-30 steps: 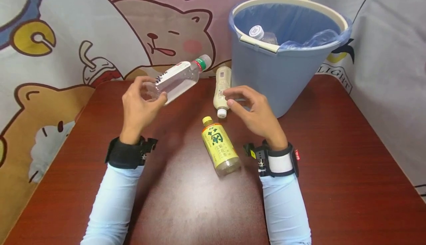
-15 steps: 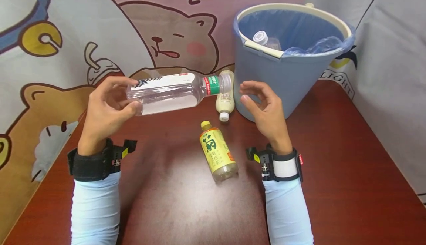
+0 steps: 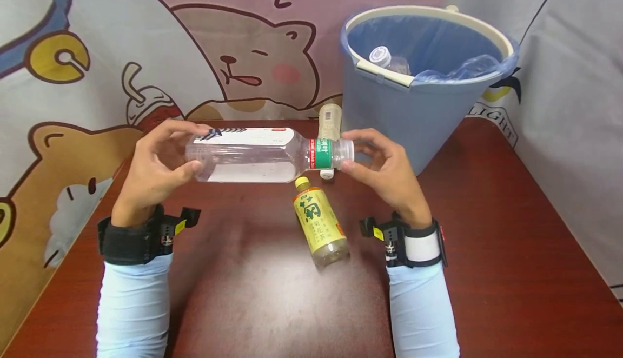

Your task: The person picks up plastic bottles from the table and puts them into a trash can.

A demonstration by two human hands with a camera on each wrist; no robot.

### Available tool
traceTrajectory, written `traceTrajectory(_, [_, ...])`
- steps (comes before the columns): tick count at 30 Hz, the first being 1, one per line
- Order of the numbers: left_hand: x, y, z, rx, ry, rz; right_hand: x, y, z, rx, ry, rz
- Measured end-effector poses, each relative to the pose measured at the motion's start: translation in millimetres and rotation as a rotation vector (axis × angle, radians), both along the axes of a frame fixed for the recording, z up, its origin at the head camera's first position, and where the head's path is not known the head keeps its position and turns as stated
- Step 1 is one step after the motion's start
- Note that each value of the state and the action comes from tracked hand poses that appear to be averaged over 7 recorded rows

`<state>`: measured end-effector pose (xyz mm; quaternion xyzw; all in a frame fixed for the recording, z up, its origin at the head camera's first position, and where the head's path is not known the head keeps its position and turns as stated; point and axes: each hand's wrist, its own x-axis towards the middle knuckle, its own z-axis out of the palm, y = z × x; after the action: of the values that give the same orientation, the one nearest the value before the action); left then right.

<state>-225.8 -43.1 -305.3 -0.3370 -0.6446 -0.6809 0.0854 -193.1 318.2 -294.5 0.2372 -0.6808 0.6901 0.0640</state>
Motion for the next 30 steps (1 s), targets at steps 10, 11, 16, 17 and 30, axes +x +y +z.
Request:
traceTrajectory(10, [-1.9,5.8,-3.7,0.0,0.001,-0.096,3.1,7.1,1.7,0.034,0.048,-0.042])
traceTrajectory(11, [-1.4,6.0,-3.7,-0.002,0.0,-0.097,2.9,7.3,1.4,0.031,0.051,-0.038])
traceTrajectory(16, [0.8,6.2,-1.1,-0.015,0.023,-0.082,1.0,6.6,1.5,0.001,0.061,-0.02])
traceTrajectory(17, [1.0,6.2,-0.6,-0.015,0.03,-0.079,1.1,6.5,1.9,0.003,0.061,-0.023])
traceTrajectory(30, [-0.2,1.0,-0.5,-0.003,0.074,-0.085,8.2,3.3,8.3,-0.026,0.081,0.007])
